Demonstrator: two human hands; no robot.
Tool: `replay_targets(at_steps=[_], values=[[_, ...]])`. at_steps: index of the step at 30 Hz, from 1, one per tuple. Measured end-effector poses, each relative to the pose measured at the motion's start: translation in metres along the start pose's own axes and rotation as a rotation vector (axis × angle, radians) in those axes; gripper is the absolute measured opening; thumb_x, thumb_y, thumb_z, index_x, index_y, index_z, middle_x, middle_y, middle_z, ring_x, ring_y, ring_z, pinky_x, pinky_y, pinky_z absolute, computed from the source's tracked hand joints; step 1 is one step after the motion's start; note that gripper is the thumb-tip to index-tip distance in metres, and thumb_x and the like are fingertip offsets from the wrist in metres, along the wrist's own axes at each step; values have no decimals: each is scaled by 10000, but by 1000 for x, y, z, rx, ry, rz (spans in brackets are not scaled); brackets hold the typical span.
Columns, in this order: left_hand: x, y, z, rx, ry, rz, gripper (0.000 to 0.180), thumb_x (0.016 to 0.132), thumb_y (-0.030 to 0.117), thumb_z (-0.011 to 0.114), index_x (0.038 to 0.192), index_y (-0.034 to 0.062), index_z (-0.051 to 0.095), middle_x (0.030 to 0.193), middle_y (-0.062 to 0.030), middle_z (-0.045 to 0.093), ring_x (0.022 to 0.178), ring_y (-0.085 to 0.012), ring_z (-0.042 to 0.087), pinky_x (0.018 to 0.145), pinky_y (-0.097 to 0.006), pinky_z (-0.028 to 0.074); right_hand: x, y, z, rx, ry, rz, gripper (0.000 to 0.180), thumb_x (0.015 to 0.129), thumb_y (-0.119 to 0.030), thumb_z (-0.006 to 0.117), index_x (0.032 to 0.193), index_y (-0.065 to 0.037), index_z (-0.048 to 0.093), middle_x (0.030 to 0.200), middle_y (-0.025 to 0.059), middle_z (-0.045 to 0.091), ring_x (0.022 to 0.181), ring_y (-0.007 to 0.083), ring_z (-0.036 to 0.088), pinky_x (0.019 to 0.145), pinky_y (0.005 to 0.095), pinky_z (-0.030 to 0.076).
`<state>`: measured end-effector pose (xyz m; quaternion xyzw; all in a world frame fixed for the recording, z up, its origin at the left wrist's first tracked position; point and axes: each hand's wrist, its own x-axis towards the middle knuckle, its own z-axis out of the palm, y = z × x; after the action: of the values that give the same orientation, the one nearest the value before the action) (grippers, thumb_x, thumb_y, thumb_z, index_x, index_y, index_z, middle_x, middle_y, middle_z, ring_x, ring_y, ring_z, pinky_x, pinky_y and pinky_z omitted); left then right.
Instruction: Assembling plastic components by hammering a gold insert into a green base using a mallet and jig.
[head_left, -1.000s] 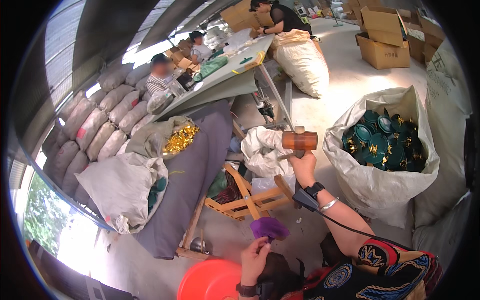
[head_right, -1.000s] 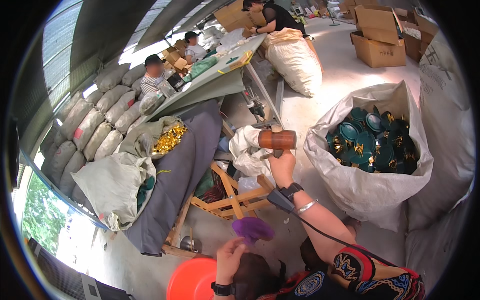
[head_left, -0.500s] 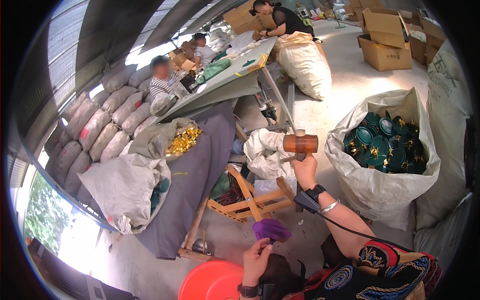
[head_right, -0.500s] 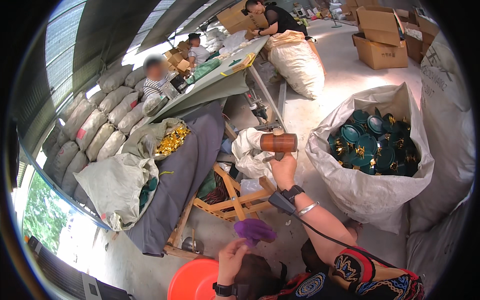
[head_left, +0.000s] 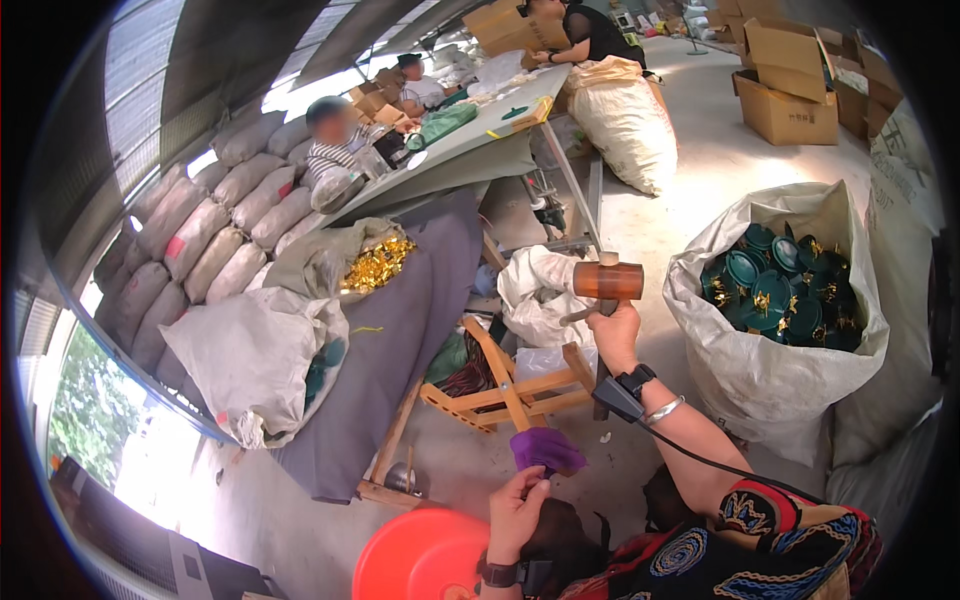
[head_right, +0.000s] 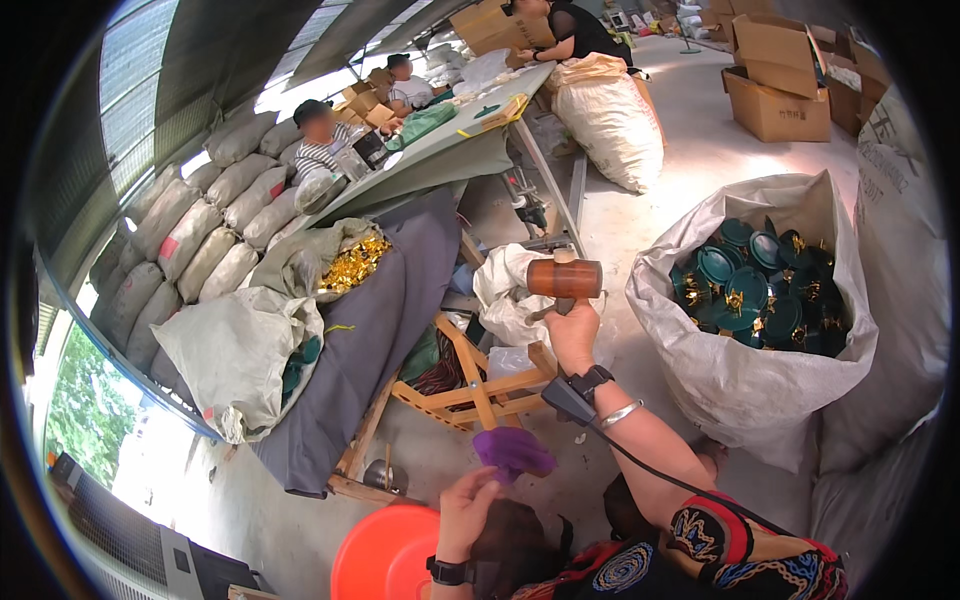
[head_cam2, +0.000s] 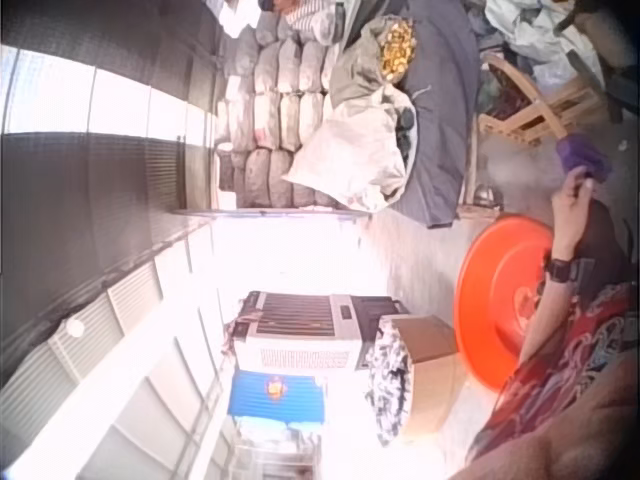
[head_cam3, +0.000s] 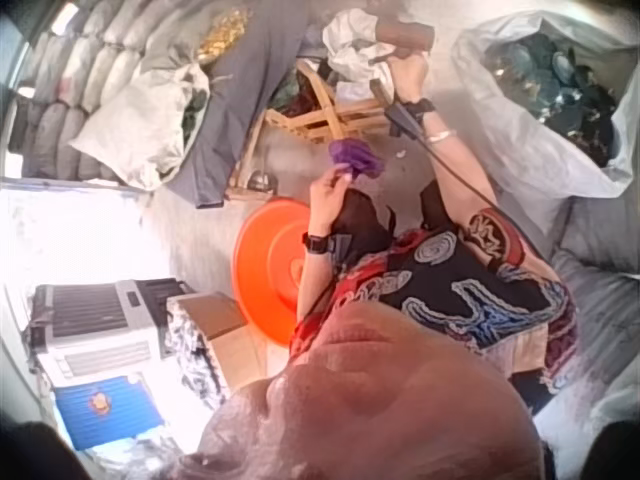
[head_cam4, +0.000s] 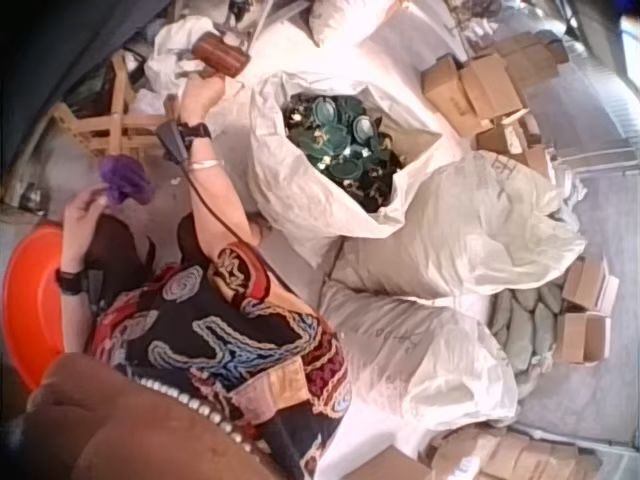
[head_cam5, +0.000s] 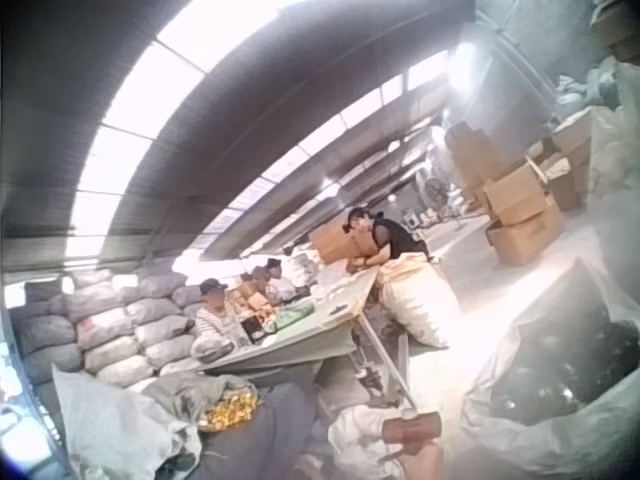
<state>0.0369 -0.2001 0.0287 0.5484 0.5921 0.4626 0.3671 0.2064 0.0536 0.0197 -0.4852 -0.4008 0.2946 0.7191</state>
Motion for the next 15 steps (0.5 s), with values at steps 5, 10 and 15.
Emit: replay_targets(at_steps=[5,10,15], values=[[1,-8,-4,-28,-15,7,258,856,42,581,1098,-44,600,902,-65,651,779,-123,624,714,-248,505,-1,2,7,29,-18,-24,241,670,35,605,907,3,579,684,27,607,618,105,568,578,257,460],[-1,-5,-2,8,-15,25,252,858,39,576,1094,-47,600,871,-53,642,770,-115,618,708,-245,504,-4,-6,4,71,-38,-28,206,687,49,596,884,-2,563,668,37,598,585,105,564,543,248,457],[-8,-3,3,16,7,38,242,847,59,599,1074,-24,610,822,-66,654,740,-109,622,684,-243,498,-13,-16,-3,217,-160,35,189,719,44,629,886,13,547,664,50,591,546,108,560,499,241,449]])
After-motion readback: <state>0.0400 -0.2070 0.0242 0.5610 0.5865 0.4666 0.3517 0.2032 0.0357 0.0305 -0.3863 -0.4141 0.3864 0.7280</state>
